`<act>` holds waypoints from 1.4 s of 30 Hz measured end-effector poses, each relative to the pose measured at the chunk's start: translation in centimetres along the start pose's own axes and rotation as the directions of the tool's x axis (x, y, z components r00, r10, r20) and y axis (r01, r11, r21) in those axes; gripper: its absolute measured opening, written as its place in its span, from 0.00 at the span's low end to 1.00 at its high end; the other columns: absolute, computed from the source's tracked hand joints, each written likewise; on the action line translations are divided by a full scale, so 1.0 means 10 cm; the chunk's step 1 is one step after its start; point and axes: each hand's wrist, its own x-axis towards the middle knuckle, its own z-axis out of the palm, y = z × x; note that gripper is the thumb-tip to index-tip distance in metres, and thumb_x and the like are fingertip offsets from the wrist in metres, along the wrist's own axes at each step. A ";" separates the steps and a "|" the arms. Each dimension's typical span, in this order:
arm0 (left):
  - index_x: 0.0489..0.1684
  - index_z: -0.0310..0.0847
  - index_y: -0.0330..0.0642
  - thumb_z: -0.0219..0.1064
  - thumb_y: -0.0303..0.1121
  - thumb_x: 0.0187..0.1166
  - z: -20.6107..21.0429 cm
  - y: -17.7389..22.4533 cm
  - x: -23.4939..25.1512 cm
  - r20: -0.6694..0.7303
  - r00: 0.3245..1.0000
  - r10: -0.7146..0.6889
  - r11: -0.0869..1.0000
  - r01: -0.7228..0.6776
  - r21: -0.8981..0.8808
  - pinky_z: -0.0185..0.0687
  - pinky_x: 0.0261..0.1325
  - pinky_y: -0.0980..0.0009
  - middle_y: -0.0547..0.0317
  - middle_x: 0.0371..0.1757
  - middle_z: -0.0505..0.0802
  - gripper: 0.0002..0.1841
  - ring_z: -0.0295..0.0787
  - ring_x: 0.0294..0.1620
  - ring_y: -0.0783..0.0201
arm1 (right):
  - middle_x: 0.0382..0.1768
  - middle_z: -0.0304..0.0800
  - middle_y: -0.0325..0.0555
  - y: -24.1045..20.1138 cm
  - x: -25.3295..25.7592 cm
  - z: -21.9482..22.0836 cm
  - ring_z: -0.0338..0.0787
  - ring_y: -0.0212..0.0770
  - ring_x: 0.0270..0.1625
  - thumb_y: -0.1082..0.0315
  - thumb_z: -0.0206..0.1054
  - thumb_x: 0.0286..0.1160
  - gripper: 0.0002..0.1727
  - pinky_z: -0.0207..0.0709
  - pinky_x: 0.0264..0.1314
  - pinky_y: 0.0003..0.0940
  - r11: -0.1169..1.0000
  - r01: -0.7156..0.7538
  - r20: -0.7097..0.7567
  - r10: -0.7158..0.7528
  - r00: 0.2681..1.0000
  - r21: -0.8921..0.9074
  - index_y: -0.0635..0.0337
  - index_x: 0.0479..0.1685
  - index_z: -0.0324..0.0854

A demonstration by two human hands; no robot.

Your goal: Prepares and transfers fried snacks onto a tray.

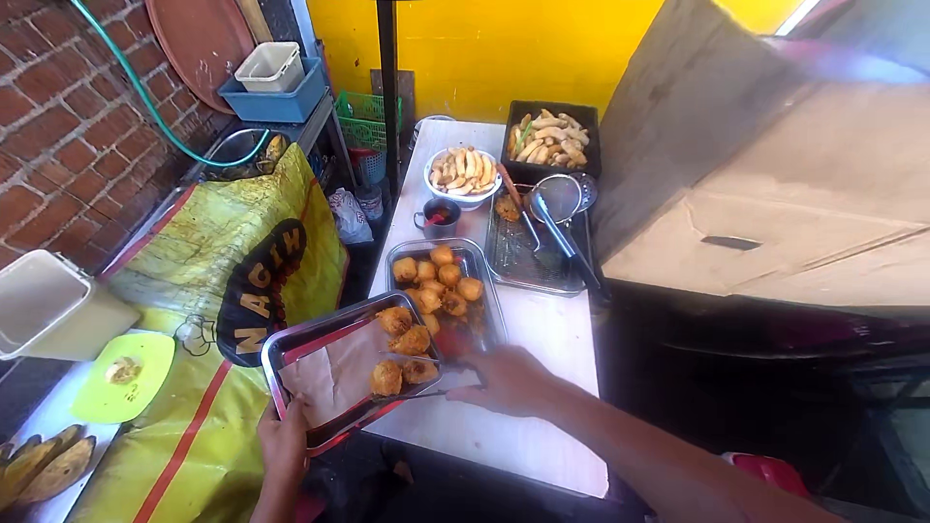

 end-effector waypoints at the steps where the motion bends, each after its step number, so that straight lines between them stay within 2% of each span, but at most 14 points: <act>1: 0.47 0.85 0.33 0.67 0.30 0.82 -0.01 -0.01 0.01 0.012 1.000 0.001 1.000 -0.001 0.007 0.87 0.41 0.64 0.53 0.35 0.91 0.08 0.89 0.35 0.63 | 0.31 0.90 0.35 0.01 0.05 -0.08 0.91 0.37 0.37 0.21 0.57 0.71 0.39 0.85 0.45 0.46 0.998 0.044 0.027 -0.043 0.999 -0.049 0.45 0.57 0.86; 4: 0.46 0.84 0.34 0.67 0.32 0.82 -0.07 -0.06 0.05 0.068 0.997 -0.024 0.999 0.021 0.038 0.85 0.38 0.64 0.53 0.32 0.90 0.08 0.88 0.32 0.63 | 0.35 0.92 0.37 -0.02 0.16 -0.30 0.92 0.41 0.40 0.28 0.64 0.73 0.35 0.86 0.47 0.50 0.966 0.188 0.118 -0.168 0.979 -0.178 0.43 0.69 0.81; 7: 0.45 0.84 0.35 0.68 0.32 0.82 -0.13 -0.08 0.12 0.139 0.990 -0.016 0.999 0.011 0.037 0.84 0.37 0.64 0.53 0.32 0.89 0.08 0.87 0.32 0.63 | 0.39 0.94 0.40 -0.11 0.26 -0.56 0.93 0.45 0.43 0.35 0.67 0.76 0.32 0.86 0.50 0.54 0.945 0.243 0.233 -0.191 0.954 -0.220 0.41 0.74 0.80; 11: 0.46 0.85 0.35 0.68 0.33 0.82 -0.21 -0.12 0.20 0.190 0.982 -0.016 0.999 0.008 0.044 0.84 0.38 0.64 0.53 0.33 0.90 0.09 0.87 0.34 0.62 | 0.36 0.94 0.38 -0.18 0.36 -0.62 0.93 0.43 0.42 0.36 0.64 0.79 0.27 0.86 0.48 0.52 0.935 0.263 0.297 -0.188 0.936 -0.238 0.42 0.66 0.87; 15: 0.46 0.84 0.35 0.68 0.34 0.82 -0.23 -0.12 0.22 0.155 0.986 -0.054 0.998 0.049 0.039 0.85 0.36 0.64 0.53 0.31 0.90 0.10 0.87 0.31 0.62 | 0.32 0.91 0.34 -0.17 0.21 -0.38 0.92 0.39 0.40 0.31 0.62 0.77 0.26 0.85 0.45 0.50 0.977 0.102 0.161 -0.072 0.984 -0.187 0.41 0.51 0.90; 18: 0.51 0.84 0.34 0.67 0.33 0.83 -0.23 -0.14 0.25 0.102 0.993 -0.063 0.998 0.061 0.023 0.87 0.40 0.63 0.53 0.35 0.91 0.10 0.89 0.35 0.62 | 0.37 0.93 0.40 -0.35 0.00 -0.11 0.93 0.46 0.42 0.30 0.55 0.81 0.32 0.85 0.44 0.54 0.985 -0.004 0.038 0.010 0.999 -0.172 0.43 0.63 0.87; 21: 0.51 0.83 0.34 0.67 0.33 0.83 -0.19 -0.12 0.35 0.055 0.997 -0.058 0.998 0.057 0.024 0.87 0.40 0.63 0.53 0.35 0.90 0.11 0.89 0.35 0.63 | 0.24 0.87 0.45 -0.54 -0.15 0.24 0.90 0.50 0.27 0.35 0.49 0.87 0.33 0.83 0.29 0.50 0.955 0.039 -0.192 -0.099 0.976 -0.294 0.51 0.67 0.84; 23: 0.53 0.83 0.33 0.67 0.34 0.83 -0.17 -0.08 0.44 0.054 0.997 -0.048 0.998 0.047 0.033 0.86 0.39 0.63 0.53 0.35 0.90 0.12 0.88 0.34 0.63 | 0.21 0.85 0.43 -0.58 -0.15 0.30 0.89 0.48 0.24 0.33 0.47 0.87 0.34 0.82 0.27 0.47 0.961 0.057 -0.236 -0.123 0.964 -0.269 0.49 0.68 0.83; 27: 0.52 0.83 0.33 0.66 0.34 0.83 -0.17 -0.08 0.69 0.136 0.991 0.003 1.000 -0.006 0.015 0.88 0.39 0.64 0.54 0.35 0.90 0.12 0.89 0.34 0.64 | 0.22 0.84 0.37 -0.43 0.00 -0.07 0.82 0.39 0.25 0.27 0.58 0.78 0.35 0.81 0.34 0.46 0.994 0.015 -0.132 -0.001 0.991 0.104 0.42 0.69 0.86; 31: 0.51 0.83 0.34 0.66 0.33 0.82 -0.14 -0.05 0.88 0.247 0.969 0.003 1.000 0.000 -0.012 0.89 0.39 0.64 0.54 0.35 0.91 0.11 0.90 0.34 0.63 | 0.24 0.87 0.33 -0.23 0.26 -0.32 0.85 0.34 0.27 0.31 0.66 0.75 0.31 0.83 0.39 0.43 0.999 0.042 -0.019 -0.042 0.999 0.008 0.39 0.69 0.86; 35: 0.55 0.83 0.34 0.66 0.33 0.82 -0.08 0.01 1.01 0.302 0.953 -0.016 0.999 0.025 -0.025 0.90 0.41 0.63 0.53 0.38 0.92 0.12 0.91 0.37 0.63 | 0.39 0.95 0.36 -0.30 0.53 -0.33 0.93 0.38 0.43 0.31 0.64 0.77 0.32 0.86 0.53 0.50 0.996 0.008 0.111 0.001 0.994 -0.085 0.38 0.73 0.83; 39: 0.51 0.84 0.35 0.66 0.32 0.83 -0.04 0.02 1.09 0.319 0.948 -0.001 1.000 0.010 -0.028 0.88 0.39 0.65 0.54 0.35 0.91 0.09 0.90 0.35 0.64 | 0.36 0.94 0.32 -0.45 0.65 -0.35 0.92 0.35 0.42 0.32 0.62 0.78 0.28 0.86 0.51 0.48 0.993 -0.082 0.103 0.091 0.991 -0.090 0.38 0.61 0.91; 40: 0.52 0.84 0.35 0.66 0.32 0.84 -0.03 0.03 1.10 0.318 0.948 -0.010 1.000 0.017 -0.021 0.87 0.39 0.65 0.55 0.36 0.91 0.09 0.89 0.35 0.64 | 0.36 0.94 0.32 -0.49 0.67 -0.39 0.92 0.35 0.41 0.32 0.63 0.78 0.26 0.86 0.50 0.48 0.990 -0.135 0.118 0.138 0.983 -0.039 0.39 0.56 0.92; 42: 0.52 0.84 0.36 0.66 0.32 0.84 -0.04 0.04 1.12 0.312 0.950 -0.020 1.000 0.022 -0.003 0.86 0.40 0.66 0.55 0.36 0.91 0.09 0.88 0.35 0.65 | 0.27 0.91 0.36 -0.54 0.71 -0.45 0.89 0.35 0.31 0.37 0.65 0.80 0.25 0.85 0.40 0.44 0.948 -0.258 0.188 0.224 0.956 0.184 0.48 0.41 0.93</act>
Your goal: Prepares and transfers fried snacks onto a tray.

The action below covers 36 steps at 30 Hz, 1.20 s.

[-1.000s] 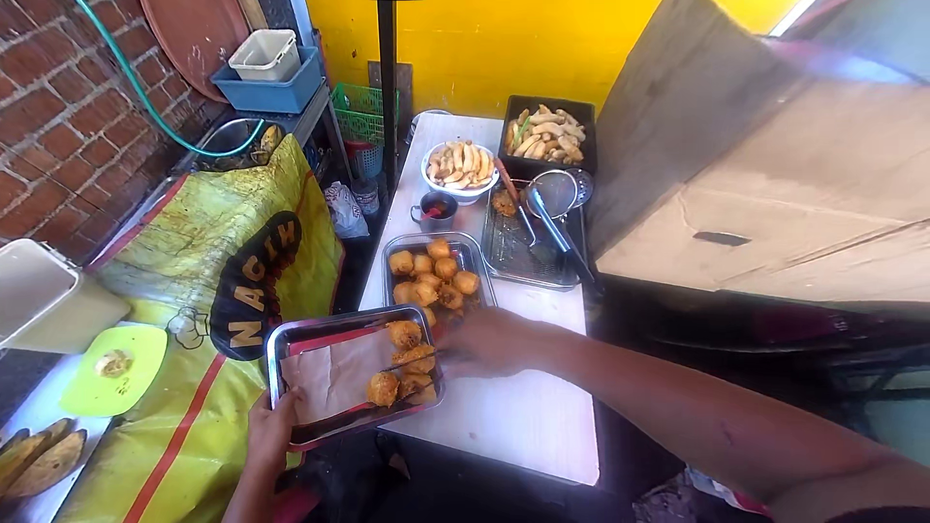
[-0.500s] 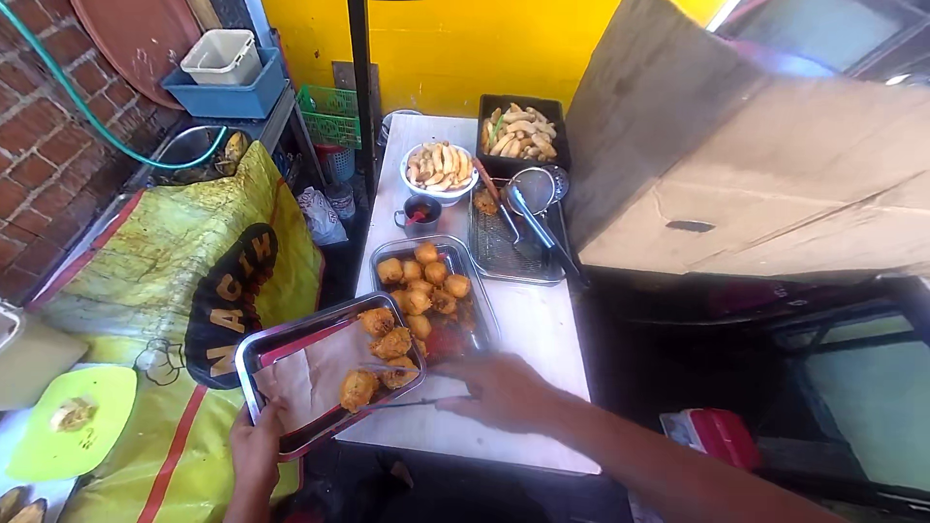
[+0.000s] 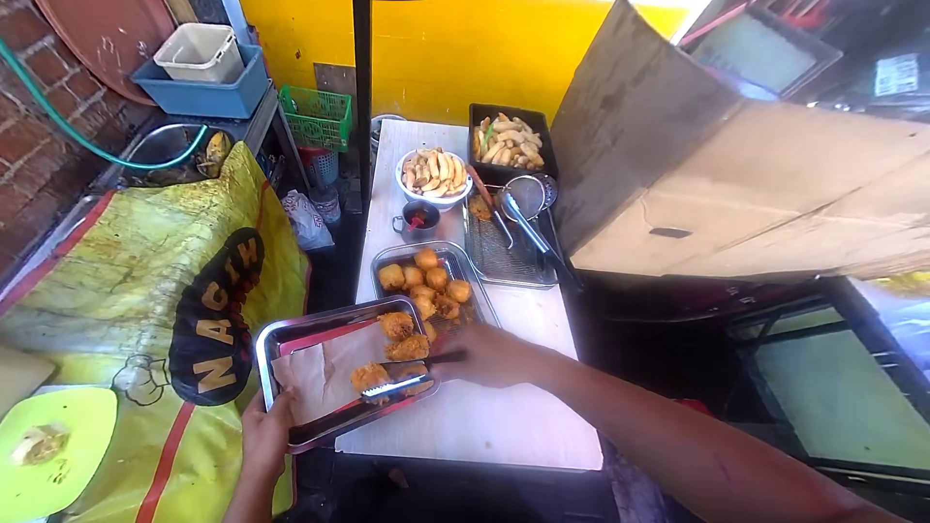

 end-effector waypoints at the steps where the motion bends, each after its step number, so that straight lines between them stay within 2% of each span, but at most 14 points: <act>1: 0.51 0.84 0.36 0.66 0.32 0.84 -0.01 0.00 0.02 0.001 1.000 0.007 1.000 -0.007 0.006 0.85 0.39 0.65 0.55 0.36 0.90 0.09 0.88 0.34 0.65 | 0.20 0.86 0.40 0.01 0.01 0.00 0.84 0.35 0.22 0.40 0.65 0.82 0.26 0.82 0.30 0.38 0.980 -0.066 0.058 0.056 0.997 0.187 0.55 0.38 0.93; 2: 0.51 0.84 0.36 0.66 0.33 0.83 -0.02 0.00 0.05 0.006 1.000 0.018 1.000 -0.018 0.012 0.85 0.40 0.65 0.55 0.36 0.90 0.10 0.88 0.35 0.64 | 0.15 0.79 0.40 0.05 0.02 0.02 0.77 0.34 0.17 0.42 0.63 0.85 0.28 0.77 0.24 0.34 0.910 -0.165 0.158 0.113 0.981 0.379 0.60 0.39 0.91; 5: 0.50 0.84 0.36 0.67 0.33 0.83 -0.07 0.02 0.11 0.017 0.998 0.061 0.998 -0.061 0.019 0.84 0.38 0.66 0.56 0.35 0.89 0.09 0.86 0.34 0.65 | 0.11 0.68 0.32 0.37 0.09 0.27 0.67 0.27 0.10 0.35 0.57 0.84 0.30 0.71 0.17 0.25 0.560 -0.433 0.444 0.125 0.887 0.707 0.53 0.48 0.88; 8: 0.49 0.84 0.38 0.67 0.33 0.82 -0.10 0.03 0.15 0.036 0.996 0.086 0.995 -0.087 0.048 0.82 0.37 0.67 0.57 0.34 0.88 0.08 0.85 0.33 0.66 | 0.09 0.62 0.29 0.58 0.11 0.48 0.64 0.26 0.08 0.33 0.53 0.85 0.32 0.69 0.13 0.23 0.331 -0.541 0.559 0.049 0.828 0.773 0.53 0.45 0.85; 11: 0.50 0.84 0.37 0.67 0.33 0.82 -0.11 0.05 0.13 0.051 0.997 0.064 0.994 -0.068 0.084 0.83 0.38 0.67 0.57 0.34 0.89 0.09 0.86 0.33 0.67 | 0.08 0.60 0.29 0.66 0.06 0.63 0.64 0.24 0.06 0.31 0.47 0.87 0.36 0.67 0.11 0.20 0.270 -0.577 0.606 -0.030 0.795 0.771 0.54 0.44 0.84; 15: 0.50 0.84 0.37 0.67 0.32 0.81 -0.10 0.10 0.13 0.038 0.999 0.033 0.994 -0.037 0.108 0.83 0.38 0.66 0.57 0.34 0.89 0.09 0.86 0.34 0.66 | 0.09 0.59 0.27 0.73 -0.16 0.68 0.62 0.23 0.08 0.30 0.45 0.86 0.36 0.65 0.13 0.19 0.330 -0.575 0.624 -0.058 0.779 0.748 0.52 0.47 0.85; 17: 0.49 0.84 0.37 0.67 0.32 0.82 -0.12 0.11 0.14 0.041 0.999 0.035 0.993 -0.039 0.111 0.82 0.38 0.64 0.56 0.33 0.89 0.08 0.85 0.33 0.64 | 0.10 0.62 0.29 0.62 -0.34 0.56 0.63 0.25 0.09 0.31 0.48 0.86 0.34 0.66 0.14 0.22 0.500 -0.497 0.560 0.029 0.828 0.709 0.51 0.47 0.86; 19: 0.49 0.84 0.37 0.67 0.32 0.82 -0.13 0.14 0.13 0.041 0.998 0.043 0.993 -0.047 0.112 0.82 0.37 0.64 0.56 0.33 0.88 0.08 0.85 0.33 0.64 | 0.12 0.69 0.31 0.43 -0.53 0.39 0.69 0.27 0.12 0.34 0.55 0.85 0.30 0.68 0.16 0.26 0.732 -0.305 0.379 0.069 0.923 0.609 0.50 0.46 0.90; 22: 0.54 0.84 0.37 0.67 0.33 0.82 -0.12 0.23 0.07 0.019 0.999 0.041 0.991 -0.043 0.124 0.84 0.39 0.64 0.56 0.36 0.90 0.11 0.87 0.35 0.65 | 0.22 0.80 0.30 0.02 -0.71 0.19 0.77 0.30 0.23 0.25 0.59 0.75 0.31 0.75 0.28 0.34 0.982 -0.055 -0.031 0.062 0.998 0.181 0.40 0.49 0.89; 24: 0.55 0.84 0.37 0.67 0.33 0.81 -0.11 0.31 0.01 0.001 0.999 0.038 0.989 -0.038 0.143 0.84 0.39 0.65 0.56 0.36 0.90 0.11 0.87 0.35 0.66 | 0.22 0.83 0.30 -0.11 -0.66 0.22 0.82 0.32 0.25 0.20 0.53 0.73 0.37 0.78 0.30 0.40 0.992 -0.002 -0.241 -0.029 0.970 -0.125 0.38 0.55 0.88; 27: 0.61 0.84 0.36 0.67 0.33 0.81 -0.11 0.39 -0.09 0.017 0.999 0.031 0.987 -0.033 0.154 0.87 0.45 0.64 0.55 0.42 0.92 0.15 0.90 0.40 0.65 | 0.31 0.90 0.35 -0.07 -0.49 0.23 0.91 0.39 0.36 0.21 0.49 0.76 0.40 0.84 0.39 0.46 0.938 0.035 -0.187 -0.106 0.977 -0.344 0.45 0.54 0.86; 30: 0.49 0.83 0.36 0.67 0.34 0.81 -0.14 0.42 -0.20 0.022 0.999 0.038 0.986 -0.041 0.161 0.84 0.39 0.64 0.56 0.33 0.89 0.10 0.87 0.34 0.64 | 0.32 0.90 0.36 0.15 -0.34 0.16 0.90 0.38 0.37 0.25 0.53 0.78 0.35 0.83 0.44 0.47 0.970 0.098 -0.070 -0.116 0.991 -0.225 0.45 0.52 0.88; 33: 0.50 0.85 0.35 0.67 0.33 0.82 -0.20 0.43 -0.32 0.022 1.000 0.022 0.990 -0.025 0.138 0.87 0.39 0.65 0.54 0.34 0.91 0.10 0.89 0.34 0.64 | 0.28 0.89 0.35 0.44 -0.23 0.08 0.87 0.32 0.33 0.39 0.66 0.80 0.23 0.83 0.40 0.40 0.975 0.194 -0.037 -0.191 0.981 0.113 0.48 0.41 0.92; 36: 0.51 0.85 0.33 0.67 0.33 0.80 -0.19 0.44 -0.43 0.026 1.000 -0.007 0.992 0.004 0.127 0.89 0.40 0.63 0.52 0.35 0.92 0.12 0.91 0.35 0.62 | 0.27 0.90 0.37 0.69 -0.13 0.06 0.81 0.27 0.25 0.51 0.69 0.83 0.17 0.78 0.31 0.29 0.908 0.232 0.047 -0.264 0.963 0.348 0.53 0.46 0.95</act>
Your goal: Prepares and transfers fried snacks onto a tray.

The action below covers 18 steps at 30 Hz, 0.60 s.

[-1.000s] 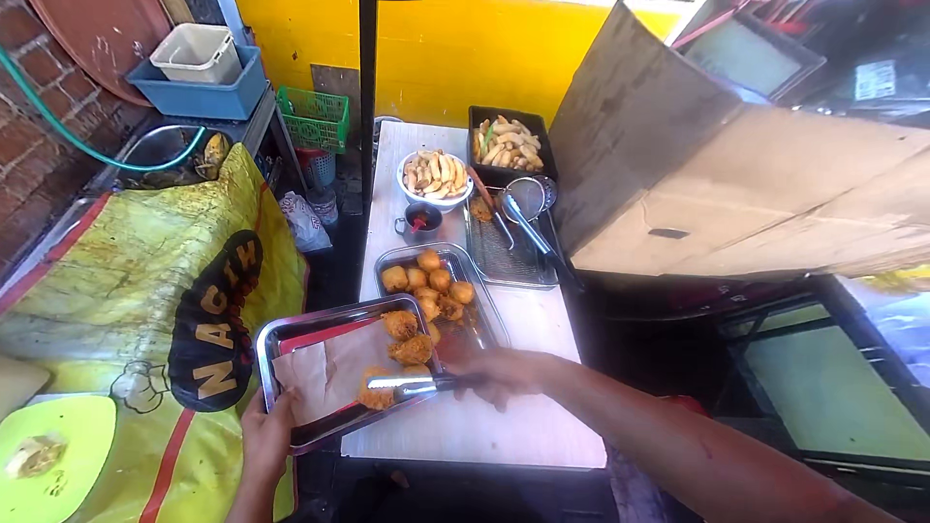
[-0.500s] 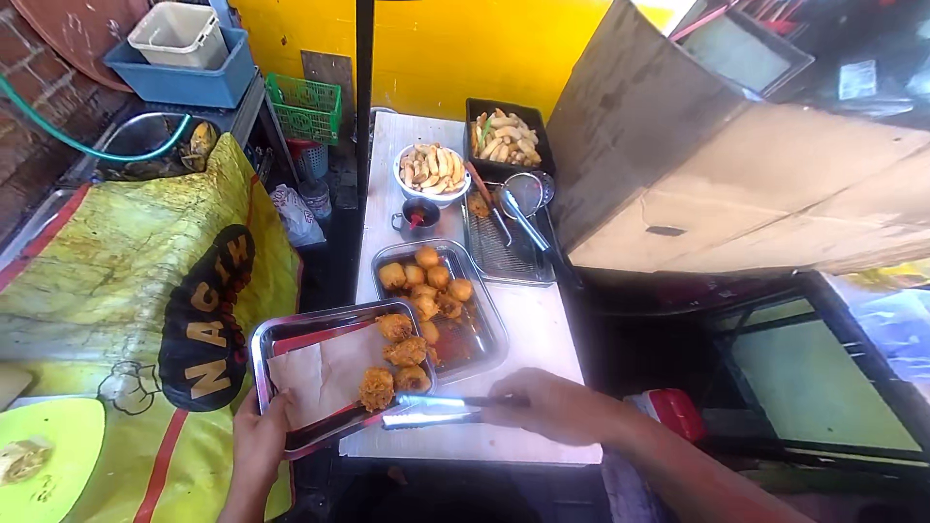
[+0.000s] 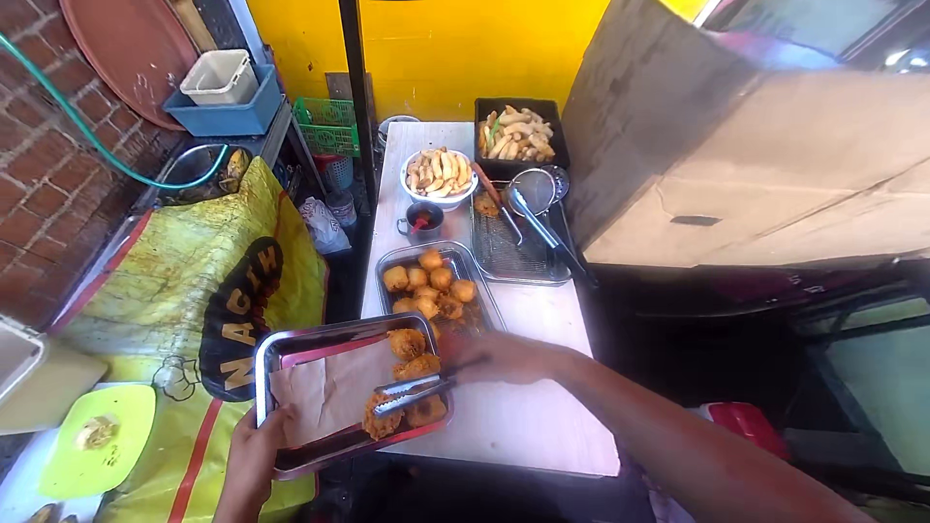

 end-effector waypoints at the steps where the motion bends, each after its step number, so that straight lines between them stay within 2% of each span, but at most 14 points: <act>1: 0.51 0.85 0.33 0.67 0.33 0.79 0.01 0.02 -0.04 -0.001 1.000 -0.008 1.000 0.008 0.003 0.89 0.40 0.63 0.52 0.35 0.93 0.12 0.91 0.35 0.62 | 0.27 0.90 0.38 0.03 0.02 -0.03 0.78 0.27 0.22 0.52 0.69 0.84 0.16 0.74 0.28 0.28 0.999 -0.010 0.048 0.008 0.999 0.031 0.55 0.48 0.95; 2: 0.52 0.85 0.33 0.67 0.34 0.79 0.02 0.04 -0.07 -0.002 1.000 -0.014 1.000 0.014 0.006 0.89 0.41 0.62 0.52 0.36 0.93 0.13 0.91 0.36 0.61 | 0.26 0.89 0.38 0.04 0.04 -0.06 0.76 0.27 0.21 0.52 0.69 0.84 0.17 0.73 0.27 0.28 0.999 -0.031 0.086 0.028 0.996 0.036 0.55 0.49 0.94; 4: 0.54 0.84 0.33 0.68 0.34 0.78 0.02 0.08 -0.12 -0.008 1.000 -0.005 1.000 0.005 0.014 0.90 0.43 0.62 0.51 0.38 0.93 0.14 0.92 0.38 0.61 | 0.29 0.89 0.38 0.01 0.05 -0.10 0.79 0.28 0.26 0.51 0.70 0.83 0.17 0.76 0.34 0.30 0.999 -0.038 0.120 0.039 0.992 -0.010 0.54 0.51 0.94; 6: 0.53 0.85 0.35 0.67 0.34 0.76 0.02 0.09 -0.17 -0.024 1.000 0.016 0.999 -0.015 0.039 0.89 0.43 0.63 0.53 0.38 0.93 0.14 0.91 0.38 0.62 | 0.32 0.92 0.37 -0.02 0.01 -0.16 0.87 0.30 0.34 0.48 0.71 0.80 0.18 0.83 0.44 0.36 0.997 -0.003 0.097 0.011 0.995 -0.074 0.52 0.48 0.94; 8: 0.49 0.86 0.35 0.67 0.34 0.76 -0.03 0.06 -0.20 -0.048 0.999 0.025 0.998 -0.022 0.064 0.87 0.42 0.62 0.54 0.37 0.92 0.12 0.90 0.38 0.62 | 0.34 0.92 0.36 -0.02 -0.11 -0.30 0.88 0.30 0.37 0.45 0.70 0.81 0.18 0.84 0.47 0.37 0.997 0.024 0.064 -0.019 0.998 -0.074 0.49 0.46 0.94; 9: 0.49 0.86 0.35 0.68 0.35 0.77 -0.06 0.04 -0.21 -0.059 0.998 0.028 0.997 -0.024 0.070 0.87 0.42 0.62 0.54 0.36 0.92 0.12 0.89 0.37 0.62 | 0.33 0.91 0.35 -0.01 -0.19 -0.39 0.88 0.30 0.36 0.45 0.69 0.81 0.18 0.83 0.44 0.36 0.999 0.033 0.014 -0.033 0.999 -0.039 0.49 0.45 0.94; 11: 0.49 0.86 0.35 0.68 0.35 0.78 -0.11 0.00 -0.23 -0.094 0.995 0.028 0.997 -0.020 0.079 0.88 0.44 0.61 0.54 0.37 0.92 0.12 0.90 0.38 0.62 | 0.23 0.84 0.34 0.14 -0.36 -0.53 0.79 0.28 0.24 0.43 0.68 0.80 0.20 0.75 0.28 0.31 1.000 0.022 -0.183 -0.020 0.983 0.008 0.50 0.38 0.92; 12: 0.50 0.86 0.35 0.68 0.35 0.78 -0.12 -0.03 -0.24 -0.114 0.993 0.025 0.997 -0.016 0.074 0.88 0.45 0.61 0.54 0.38 0.92 0.12 0.90 0.39 0.62 | 0.21 0.82 0.35 0.23 -0.41 -0.57 0.78 0.31 0.23 0.40 0.69 0.78 0.22 0.74 0.28 0.34 0.998 -0.056 -0.293 0.044 0.955 -0.031 0.50 0.36 0.91; 14: 0.51 0.86 0.35 0.68 0.35 0.79 -0.14 -0.05 -0.26 -0.144 0.989 0.018 0.998 -0.010 0.055 0.89 0.47 0.61 0.53 0.40 0.93 0.13 0.91 0.41 0.62 | 0.26 0.87 0.41 0.46 -0.40 -0.59 0.86 0.43 0.30 0.32 0.71 0.71 0.29 0.82 0.36 0.49 0.915 -0.352 -0.488 0.219 0.845 -0.197 0.51 0.42 0.89; 16: 0.52 0.85 0.35 0.68 0.34 0.79 -0.12 -0.05 -0.26 -0.159 0.987 0.025 0.999 -0.019 0.040 0.89 0.47 0.62 0.53 0.41 0.93 0.13 0.91 0.42 0.62 | 0.37 0.93 0.50 0.57 -0.29 -0.52 0.94 0.55 0.46 0.28 0.68 0.70 0.36 0.86 0.49 0.62 0.746 -0.587 -0.555 0.357 0.751 -0.315 0.52 0.56 0.88; 18: 0.53 0.85 0.35 0.68 0.33 0.78 -0.08 -0.04 -0.24 -0.157 0.987 0.040 0.999 -0.036 0.023 0.89 0.48 0.62 0.53 0.42 0.92 0.12 0.91 0.42 0.62 | 0.39 0.94 0.53 0.59 -0.16 -0.43 0.94 0.58 0.48 0.32 0.66 0.75 0.33 0.85 0.48 0.63 0.652 -0.646 -0.560 0.386 0.733 -0.396 0.53 0.58 0.86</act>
